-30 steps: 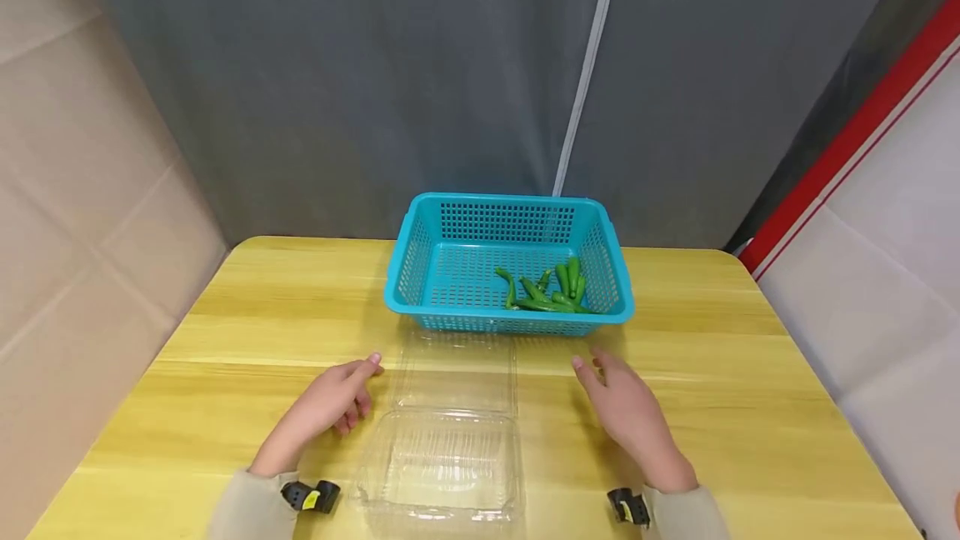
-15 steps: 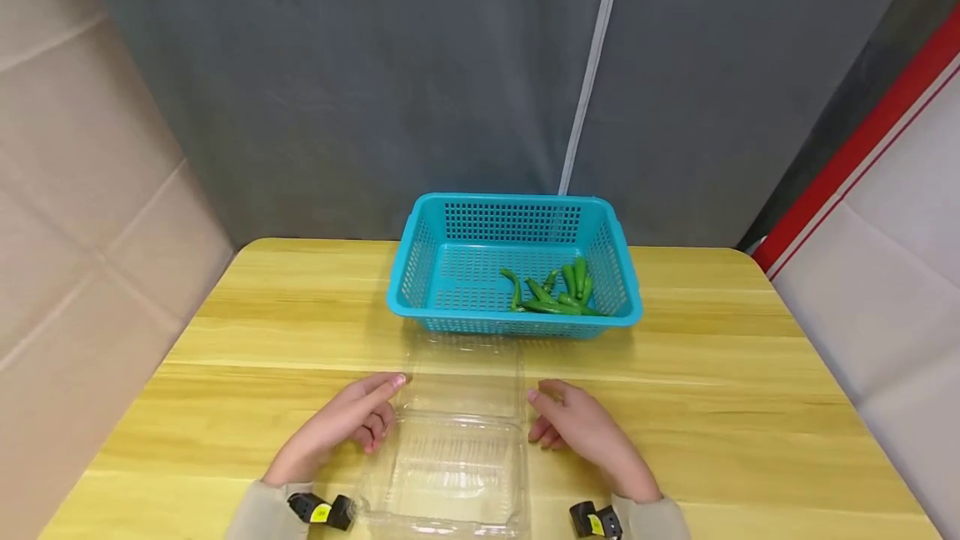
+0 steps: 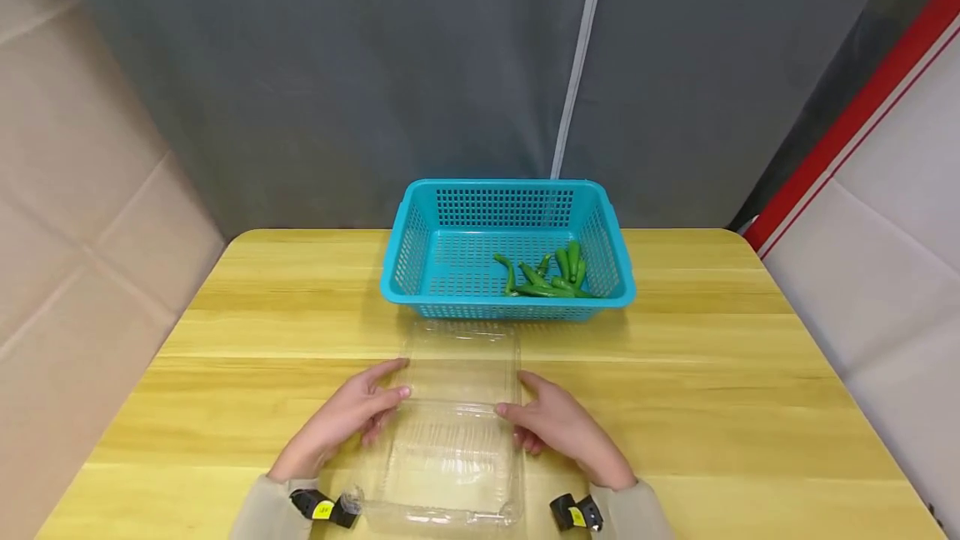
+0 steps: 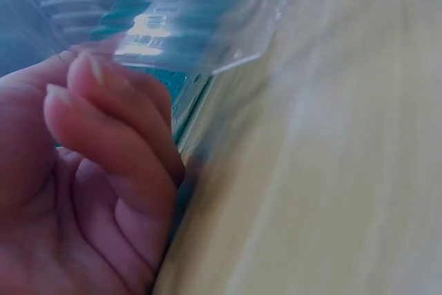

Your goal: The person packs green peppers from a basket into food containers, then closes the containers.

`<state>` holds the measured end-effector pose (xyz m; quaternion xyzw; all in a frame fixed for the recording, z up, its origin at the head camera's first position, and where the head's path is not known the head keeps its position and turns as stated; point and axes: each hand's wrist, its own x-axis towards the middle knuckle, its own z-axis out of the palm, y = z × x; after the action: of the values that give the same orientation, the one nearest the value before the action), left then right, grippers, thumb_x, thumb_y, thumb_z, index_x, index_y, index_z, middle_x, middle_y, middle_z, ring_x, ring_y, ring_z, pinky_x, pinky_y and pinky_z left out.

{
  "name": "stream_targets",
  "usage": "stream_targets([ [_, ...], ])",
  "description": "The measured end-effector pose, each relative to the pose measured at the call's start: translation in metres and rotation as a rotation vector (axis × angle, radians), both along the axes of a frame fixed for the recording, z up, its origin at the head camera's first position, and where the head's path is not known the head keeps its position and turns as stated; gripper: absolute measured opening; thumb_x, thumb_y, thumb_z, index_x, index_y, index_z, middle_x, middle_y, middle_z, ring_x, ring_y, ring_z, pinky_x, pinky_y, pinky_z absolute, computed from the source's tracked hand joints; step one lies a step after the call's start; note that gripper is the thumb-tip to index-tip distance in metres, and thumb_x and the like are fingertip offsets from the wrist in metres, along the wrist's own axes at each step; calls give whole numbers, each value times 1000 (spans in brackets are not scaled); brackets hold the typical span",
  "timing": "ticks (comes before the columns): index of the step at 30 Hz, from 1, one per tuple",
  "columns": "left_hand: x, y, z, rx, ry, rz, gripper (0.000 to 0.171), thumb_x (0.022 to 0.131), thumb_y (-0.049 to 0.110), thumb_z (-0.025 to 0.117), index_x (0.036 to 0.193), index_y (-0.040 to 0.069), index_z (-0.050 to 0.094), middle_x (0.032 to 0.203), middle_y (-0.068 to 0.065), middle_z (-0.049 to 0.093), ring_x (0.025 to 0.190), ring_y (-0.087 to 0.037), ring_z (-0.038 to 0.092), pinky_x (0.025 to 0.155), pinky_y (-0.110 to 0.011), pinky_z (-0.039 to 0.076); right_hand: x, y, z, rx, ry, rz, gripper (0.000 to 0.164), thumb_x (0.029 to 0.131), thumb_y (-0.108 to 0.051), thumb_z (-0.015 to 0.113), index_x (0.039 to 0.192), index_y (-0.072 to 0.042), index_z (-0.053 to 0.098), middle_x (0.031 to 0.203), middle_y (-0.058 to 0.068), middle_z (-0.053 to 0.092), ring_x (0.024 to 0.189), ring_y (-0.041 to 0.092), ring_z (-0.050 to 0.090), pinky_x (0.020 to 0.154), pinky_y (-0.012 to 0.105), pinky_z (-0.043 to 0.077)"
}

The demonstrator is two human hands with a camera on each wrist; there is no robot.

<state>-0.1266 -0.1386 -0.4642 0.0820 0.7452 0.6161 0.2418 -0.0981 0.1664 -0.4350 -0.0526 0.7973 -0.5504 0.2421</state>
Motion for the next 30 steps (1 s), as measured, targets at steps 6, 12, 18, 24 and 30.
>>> stream_targets([
  [6, 0, -3, 0, 62, -24, -46, 69, 85, 33, 59, 140, 10, 24, 57, -6, 52, 38, -11, 42, 35, -22, 39, 0, -2, -3, -50, -13, -13, 83, 80, -34, 65, 139, 3, 18, 61, 9, 56, 45, 12, 47, 44, 28, 47],
  [12, -3, -7, 2, 73, -31, -95, 71, 83, 33, 62, 140, 12, 25, 54, -3, 50, 38, -10, 41, 36, -21, 38, -1, -3, -4, -84, -37, -36, 81, 79, -29, 67, 138, -1, 21, 62, 10, 57, 47, 12, 48, 44, 25, 46],
  [18, -4, -9, 2, 101, -41, -152, 64, 82, 28, 63, 136, 13, 32, 56, -4, 51, 39, -9, 42, 36, -19, 37, -2, -2, -2, -91, -46, -31, 71, 77, -28, 68, 132, -3, 31, 63, 9, 57, 47, 12, 48, 44, 24, 45],
  [24, -2, -10, 2, 92, -50, -183, 51, 82, 29, 63, 127, 12, 45, 58, -5, 52, 41, -9, 43, 36, -18, 36, -1, -2, -2, -98, -77, -29, 63, 76, -28, 69, 126, -4, 37, 64, 9, 56, 47, 13, 48, 43, 24, 44],
  [30, -2, -9, 3, 79, -31, -193, 45, 83, 28, 62, 121, 9, 49, 60, -5, 53, 42, -8, 43, 37, -17, 37, 0, -3, 0, -107, -85, -37, 61, 76, -27, 70, 123, -4, 38, 64, 10, 56, 48, 13, 47, 44, 23, 44],
])
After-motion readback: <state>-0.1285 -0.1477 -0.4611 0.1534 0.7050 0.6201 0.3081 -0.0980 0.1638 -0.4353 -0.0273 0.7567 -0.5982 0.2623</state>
